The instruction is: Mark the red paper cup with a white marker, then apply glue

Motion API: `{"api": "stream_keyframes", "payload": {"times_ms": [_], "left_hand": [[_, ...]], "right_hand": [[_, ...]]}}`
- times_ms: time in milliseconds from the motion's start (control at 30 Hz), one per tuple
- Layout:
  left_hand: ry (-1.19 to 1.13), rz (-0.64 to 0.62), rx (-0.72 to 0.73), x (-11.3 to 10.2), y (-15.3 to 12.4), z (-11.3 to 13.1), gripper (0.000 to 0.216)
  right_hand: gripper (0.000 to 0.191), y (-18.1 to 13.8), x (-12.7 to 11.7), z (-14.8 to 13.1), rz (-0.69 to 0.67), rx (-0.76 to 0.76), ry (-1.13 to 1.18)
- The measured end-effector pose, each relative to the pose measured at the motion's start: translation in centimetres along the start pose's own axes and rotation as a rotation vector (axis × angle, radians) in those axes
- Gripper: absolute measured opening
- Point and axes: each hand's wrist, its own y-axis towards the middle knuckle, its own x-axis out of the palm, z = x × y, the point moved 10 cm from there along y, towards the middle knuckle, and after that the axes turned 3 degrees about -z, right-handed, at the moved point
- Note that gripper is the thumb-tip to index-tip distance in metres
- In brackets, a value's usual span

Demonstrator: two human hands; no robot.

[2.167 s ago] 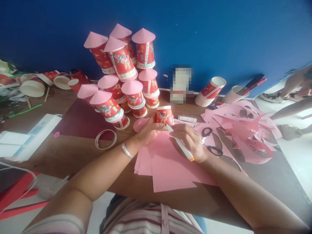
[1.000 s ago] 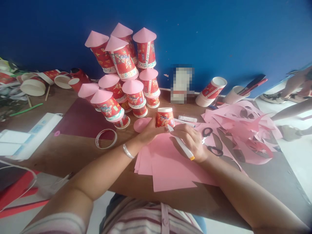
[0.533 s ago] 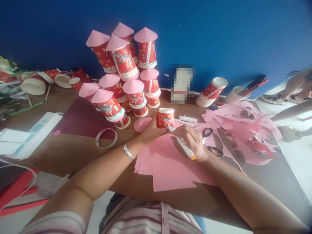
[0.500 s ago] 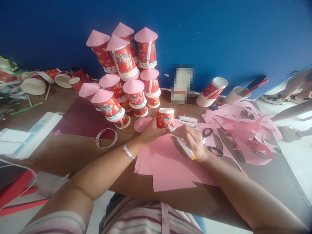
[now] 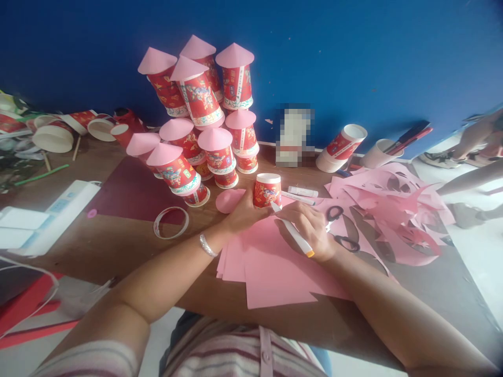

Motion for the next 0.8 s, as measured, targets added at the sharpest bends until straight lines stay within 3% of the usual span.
{"api": "stream_keyframes", "payload": {"times_ms": [133,367,800], "left_hand": [[0.056,-0.010,0.009,0.26,0.03,0.49,0.053],[-0.133,-0.069,0.021,0.32,0.40,0.05,0.034],[-0.182,-0.127,0.017,0.87,0.15,0.77,0.033]], "right_hand": [[0.021,0.19,-0.14,-0.20,0.005,-0.015,0.003],[0.021,0.40,-0.32,-0.37,0.003,-0.033,-0.015],[0.020,0.30,-0.40,0.03,0.000,-0.011,0.001]]}}
